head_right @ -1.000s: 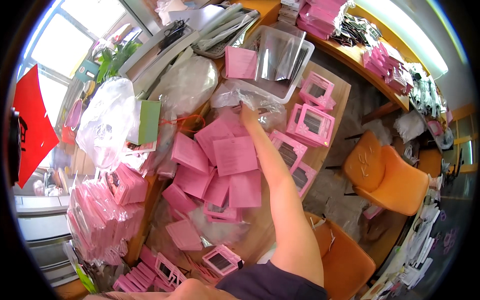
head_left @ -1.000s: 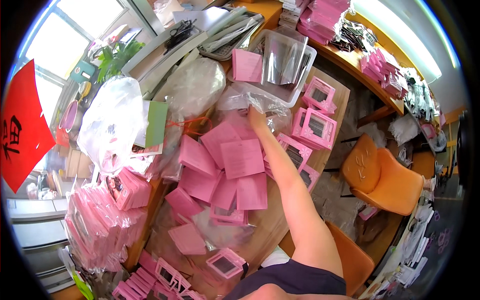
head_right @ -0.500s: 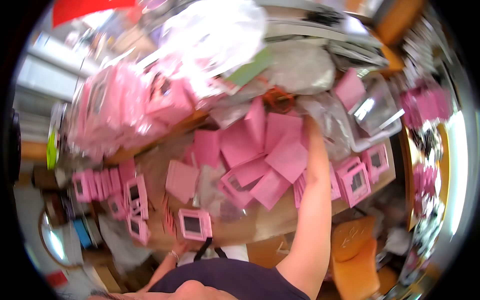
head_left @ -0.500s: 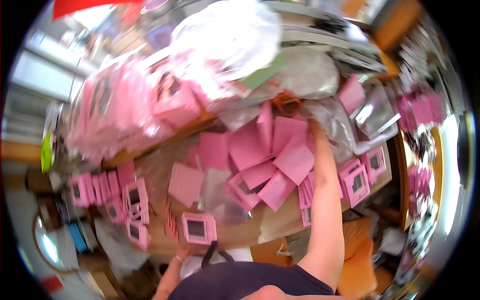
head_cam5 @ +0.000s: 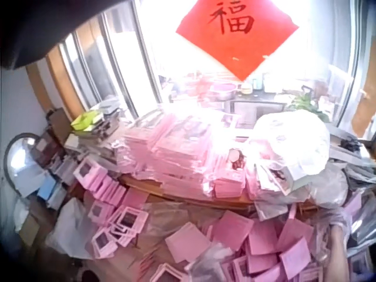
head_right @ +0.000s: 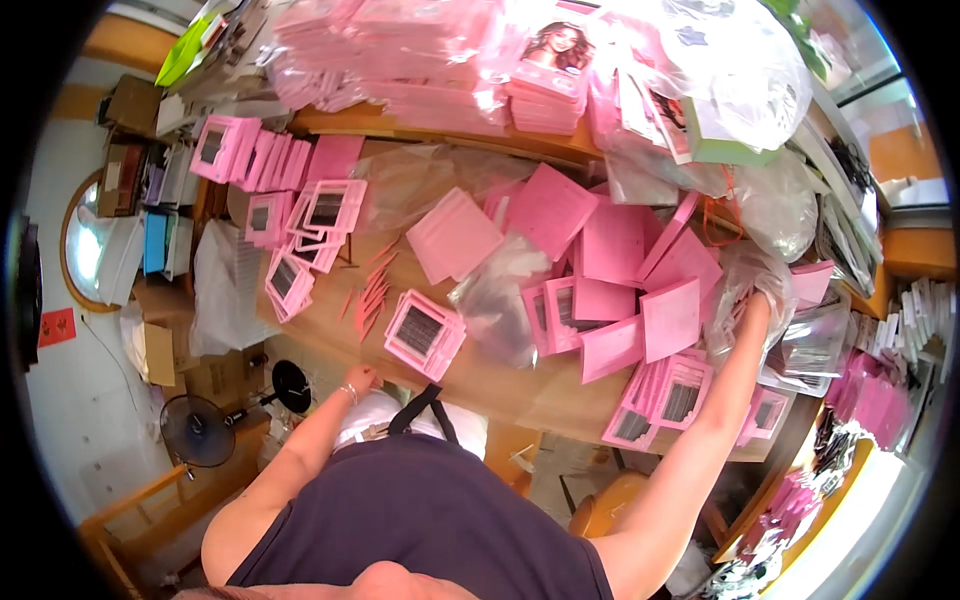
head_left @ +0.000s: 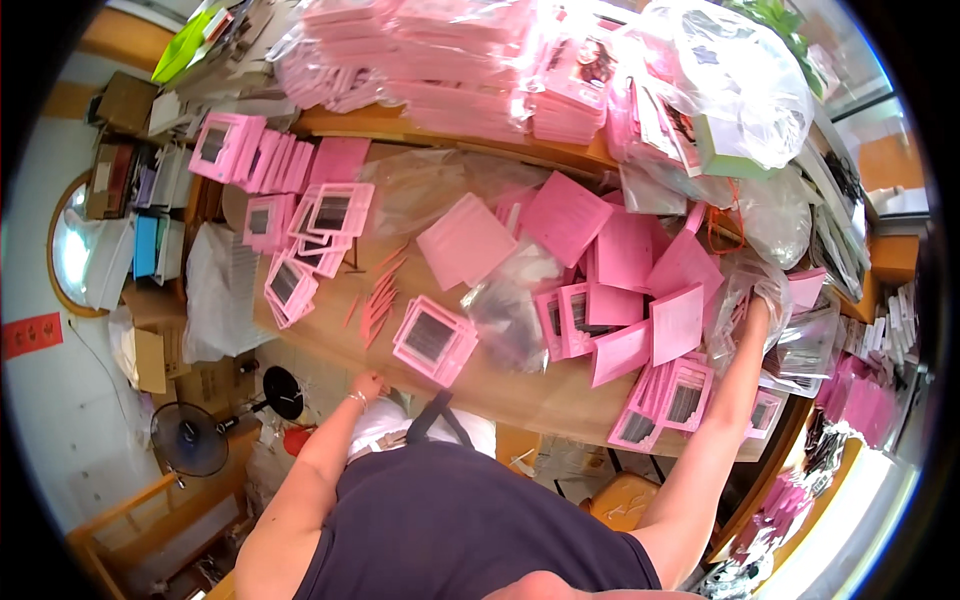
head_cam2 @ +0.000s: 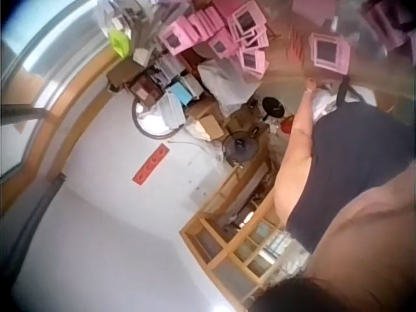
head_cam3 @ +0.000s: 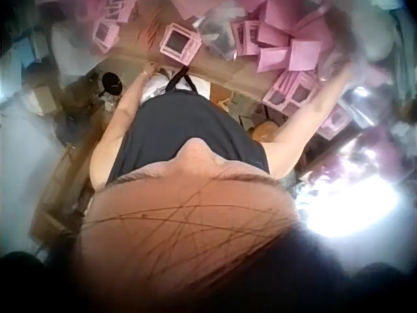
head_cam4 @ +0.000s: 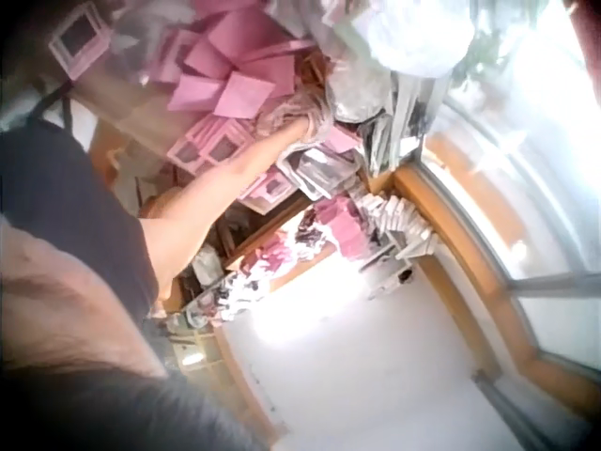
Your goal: The person assembles eyelash packaging by hand, picking up pink boxes, inserting items, and organizing the boxes on a wooden table.
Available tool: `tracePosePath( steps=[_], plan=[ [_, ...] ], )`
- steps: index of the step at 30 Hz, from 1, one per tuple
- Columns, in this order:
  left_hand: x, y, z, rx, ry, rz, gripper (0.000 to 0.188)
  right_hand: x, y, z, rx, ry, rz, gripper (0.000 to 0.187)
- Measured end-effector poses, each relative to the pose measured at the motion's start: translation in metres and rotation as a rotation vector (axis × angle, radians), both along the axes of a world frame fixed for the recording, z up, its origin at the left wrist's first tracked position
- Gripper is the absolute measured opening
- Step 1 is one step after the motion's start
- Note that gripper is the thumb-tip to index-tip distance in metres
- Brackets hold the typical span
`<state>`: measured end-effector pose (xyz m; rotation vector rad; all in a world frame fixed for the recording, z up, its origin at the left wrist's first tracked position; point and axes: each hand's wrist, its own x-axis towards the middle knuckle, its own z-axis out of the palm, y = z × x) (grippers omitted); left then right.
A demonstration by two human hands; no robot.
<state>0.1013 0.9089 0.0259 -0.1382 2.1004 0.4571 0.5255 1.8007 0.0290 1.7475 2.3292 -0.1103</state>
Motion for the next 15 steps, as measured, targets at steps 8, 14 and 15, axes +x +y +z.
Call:
tracePosePath(
  steps=[8, 14, 15],
  plan=[
    [-0.028, 0.070, 0.004, 0.394, 0.109, 0.111, 0.026, 0.043, -0.131, 0.083, -0.375, 0.590, -0.603, 0.018],
    [-0.022, 0.057, -0.020, 0.571, -0.305, 0.423, 0.020, -0.008, -0.367, 0.098, -0.856, 1.638, -0.980, 0.028],
    [-0.021, 0.052, -0.017, 0.601, -0.352, 0.504, 0.020, -0.036, -0.406, 0.109, -0.955, 1.712, -1.021, 0.030]
  ],
)
